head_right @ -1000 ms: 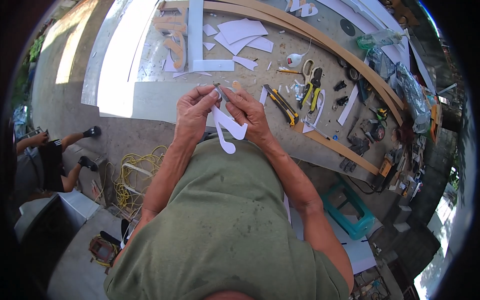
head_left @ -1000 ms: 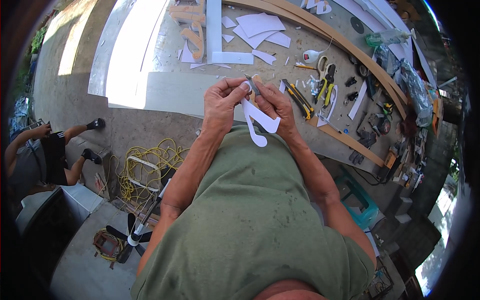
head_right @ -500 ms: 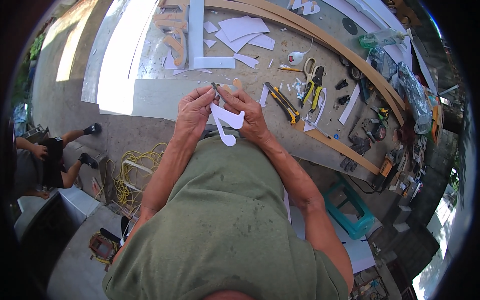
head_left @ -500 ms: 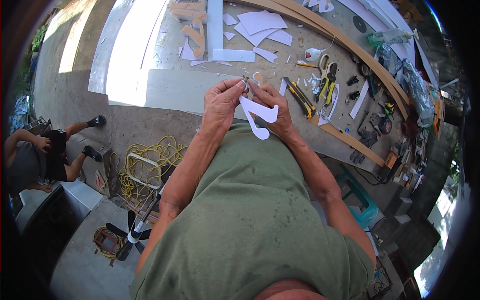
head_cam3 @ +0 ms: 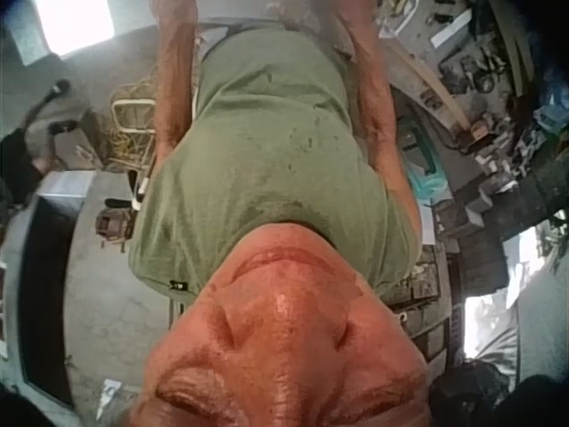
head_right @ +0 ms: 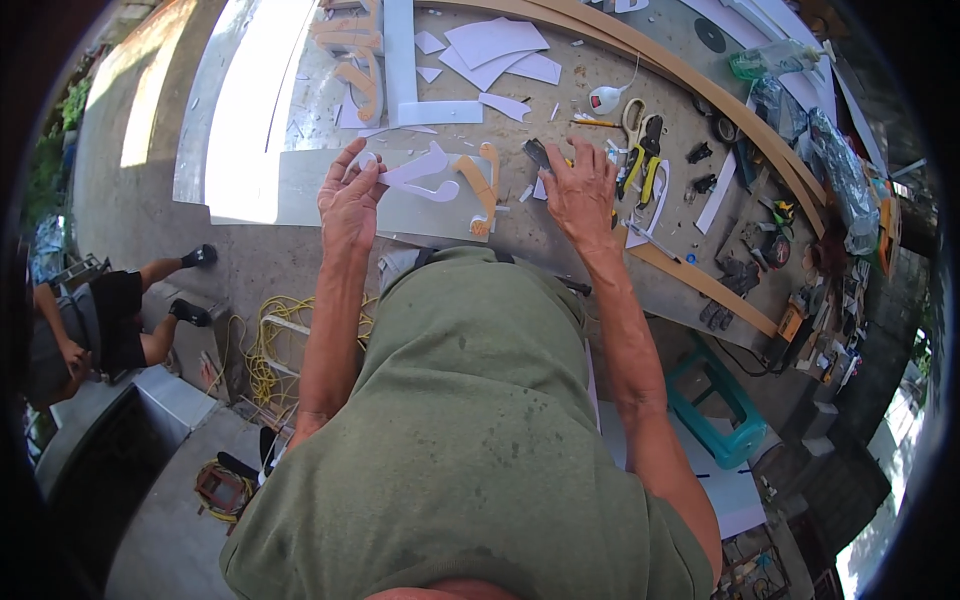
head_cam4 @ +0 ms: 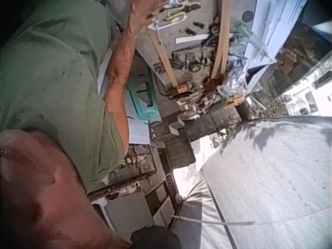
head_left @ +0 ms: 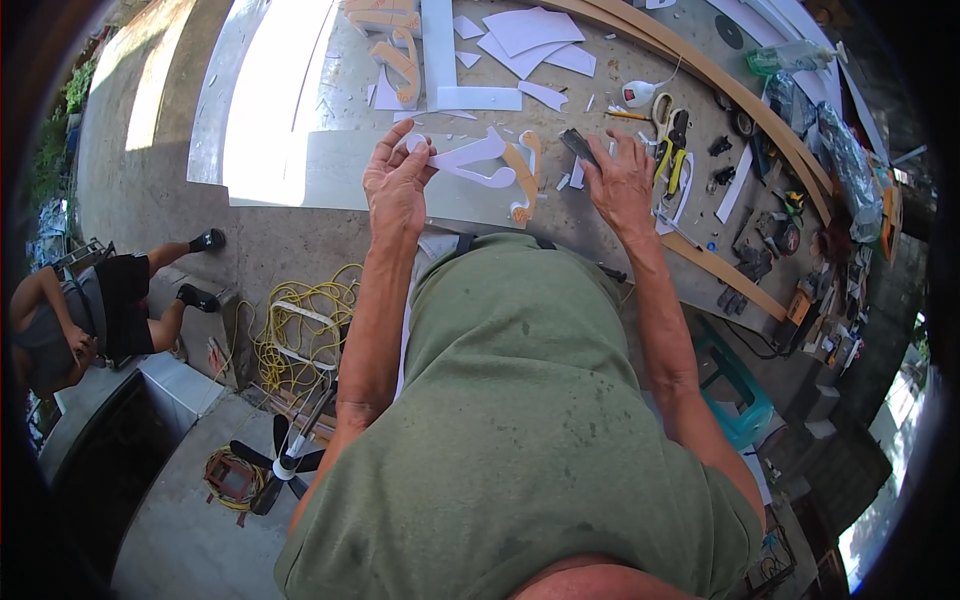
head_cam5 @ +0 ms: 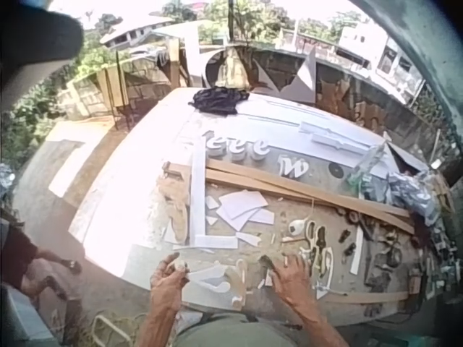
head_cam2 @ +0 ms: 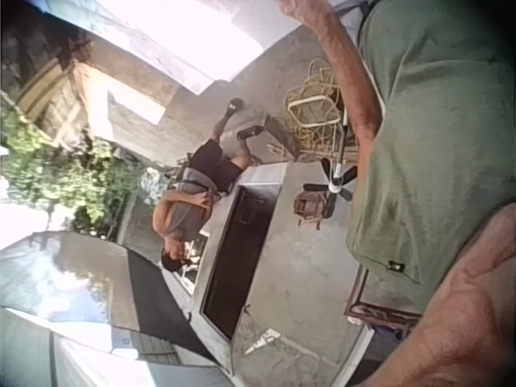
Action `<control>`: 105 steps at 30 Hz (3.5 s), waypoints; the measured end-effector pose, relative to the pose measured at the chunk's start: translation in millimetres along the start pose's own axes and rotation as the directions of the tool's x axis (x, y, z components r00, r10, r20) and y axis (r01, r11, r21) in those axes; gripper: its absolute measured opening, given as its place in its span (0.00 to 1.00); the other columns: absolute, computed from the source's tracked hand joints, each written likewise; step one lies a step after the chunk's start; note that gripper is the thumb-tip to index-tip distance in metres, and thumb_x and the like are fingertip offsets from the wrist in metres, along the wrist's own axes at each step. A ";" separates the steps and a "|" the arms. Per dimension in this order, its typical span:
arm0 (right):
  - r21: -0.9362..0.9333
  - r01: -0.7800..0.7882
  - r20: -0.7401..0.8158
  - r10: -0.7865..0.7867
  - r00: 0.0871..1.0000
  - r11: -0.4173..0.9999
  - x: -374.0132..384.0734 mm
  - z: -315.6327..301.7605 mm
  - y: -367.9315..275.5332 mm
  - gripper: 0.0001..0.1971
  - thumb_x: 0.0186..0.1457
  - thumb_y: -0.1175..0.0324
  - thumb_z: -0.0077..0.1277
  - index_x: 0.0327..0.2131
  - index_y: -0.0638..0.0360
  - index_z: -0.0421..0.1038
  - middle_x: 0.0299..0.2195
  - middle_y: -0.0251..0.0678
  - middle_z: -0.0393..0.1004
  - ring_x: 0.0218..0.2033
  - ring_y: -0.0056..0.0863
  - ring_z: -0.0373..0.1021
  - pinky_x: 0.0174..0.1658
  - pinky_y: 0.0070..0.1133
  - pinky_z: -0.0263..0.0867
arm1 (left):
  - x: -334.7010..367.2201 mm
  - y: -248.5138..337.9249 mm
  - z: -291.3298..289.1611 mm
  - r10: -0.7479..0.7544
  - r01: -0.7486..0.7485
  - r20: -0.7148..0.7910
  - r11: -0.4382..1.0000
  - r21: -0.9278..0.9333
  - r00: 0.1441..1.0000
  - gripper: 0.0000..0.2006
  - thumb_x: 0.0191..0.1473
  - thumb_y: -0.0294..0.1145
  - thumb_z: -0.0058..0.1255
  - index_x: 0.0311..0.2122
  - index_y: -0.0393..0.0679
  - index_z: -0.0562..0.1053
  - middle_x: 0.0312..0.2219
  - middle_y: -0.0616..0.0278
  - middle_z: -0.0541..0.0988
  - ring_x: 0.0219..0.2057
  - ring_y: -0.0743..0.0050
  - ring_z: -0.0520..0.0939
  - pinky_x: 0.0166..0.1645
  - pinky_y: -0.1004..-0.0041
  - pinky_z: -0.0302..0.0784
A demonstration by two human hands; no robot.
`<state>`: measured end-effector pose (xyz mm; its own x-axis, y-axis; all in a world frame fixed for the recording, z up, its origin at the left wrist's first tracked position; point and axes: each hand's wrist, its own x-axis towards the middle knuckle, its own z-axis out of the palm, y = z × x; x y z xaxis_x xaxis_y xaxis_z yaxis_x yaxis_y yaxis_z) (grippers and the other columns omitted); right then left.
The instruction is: Assembling foam or acrylic 3D sign letters by applying adhesive tape and joining the components together.
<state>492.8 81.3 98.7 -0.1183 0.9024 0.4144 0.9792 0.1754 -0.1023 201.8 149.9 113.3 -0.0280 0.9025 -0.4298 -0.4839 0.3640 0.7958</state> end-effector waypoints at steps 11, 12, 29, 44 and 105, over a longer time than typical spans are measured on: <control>0.550 -0.518 0.505 0.232 0.831 0.656 -15.3 38.7 -69.1 0.39 0.51 0.55 0.60 0.58 0.66 0.53 0.41 0.55 0.68 0.41 0.49 0.70 0.43 0.39 0.67 | 8.3 -44.7 -25.5 -0.049 0.027 -0.239 0.995 -0.095 0.970 0.10 0.60 0.28 0.52 0.43 0.33 0.73 0.36 0.52 0.81 0.39 0.62 0.83 0.42 0.64 0.84; 0.497 -0.402 0.400 0.208 0.892 0.769 -15.3 45.8 -70.0 0.40 0.50 0.55 0.60 0.58 0.67 0.52 0.43 0.58 0.68 0.43 0.52 0.69 0.45 0.39 0.67 | 8.4 -45.8 -30.1 -0.044 0.020 -0.243 0.995 -0.099 0.969 0.10 0.60 0.28 0.52 0.43 0.33 0.73 0.36 0.52 0.81 0.39 0.62 0.83 0.42 0.64 0.84; 0.415 -0.847 0.808 0.294 0.511 0.331 48.3 31.5 -88.6 0.26 0.51 0.64 0.54 0.46 0.72 0.57 0.20 0.42 0.73 0.14 0.29 0.71 0.18 0.25 0.69 | -16.0 -62.6 -54.5 -0.314 0.314 -0.010 0.949 0.011 0.949 0.24 0.65 0.43 0.42 0.51 0.26 0.67 0.44 0.42 0.77 0.44 0.51 0.82 0.46 0.61 0.82; 0.267 -0.492 0.507 0.313 0.803 0.829 16.5 20.8 -74.7 0.27 0.54 0.54 0.57 0.45 0.72 0.65 0.32 0.46 0.76 0.33 0.31 0.76 0.30 0.29 0.72 | -24.2 -55.7 -50.6 -0.166 0.166 0.047 0.986 -0.006 0.985 0.20 0.51 0.16 0.56 0.50 0.25 0.69 0.39 0.45 0.80 0.39 0.58 0.84 0.45 0.71 0.85; 0.451 -0.886 0.885 0.071 0.459 0.111 45.2 18.1 -91.2 0.13 0.61 0.63 0.52 0.33 0.65 0.74 0.26 0.39 0.77 0.24 0.22 0.74 0.28 0.21 0.69 | -43.4 -26.7 -52.0 -0.265 0.208 0.246 0.950 0.234 0.932 0.16 0.57 0.27 0.55 0.49 0.28 0.72 0.38 0.47 0.81 0.35 0.64 0.85 0.39 0.72 0.84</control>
<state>395.2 113.2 110.4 -0.1304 0.7756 -0.6176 0.1389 -0.6025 -0.7860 170.4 89.0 88.6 0.3175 0.8018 -0.5062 -0.2605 0.5870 0.7665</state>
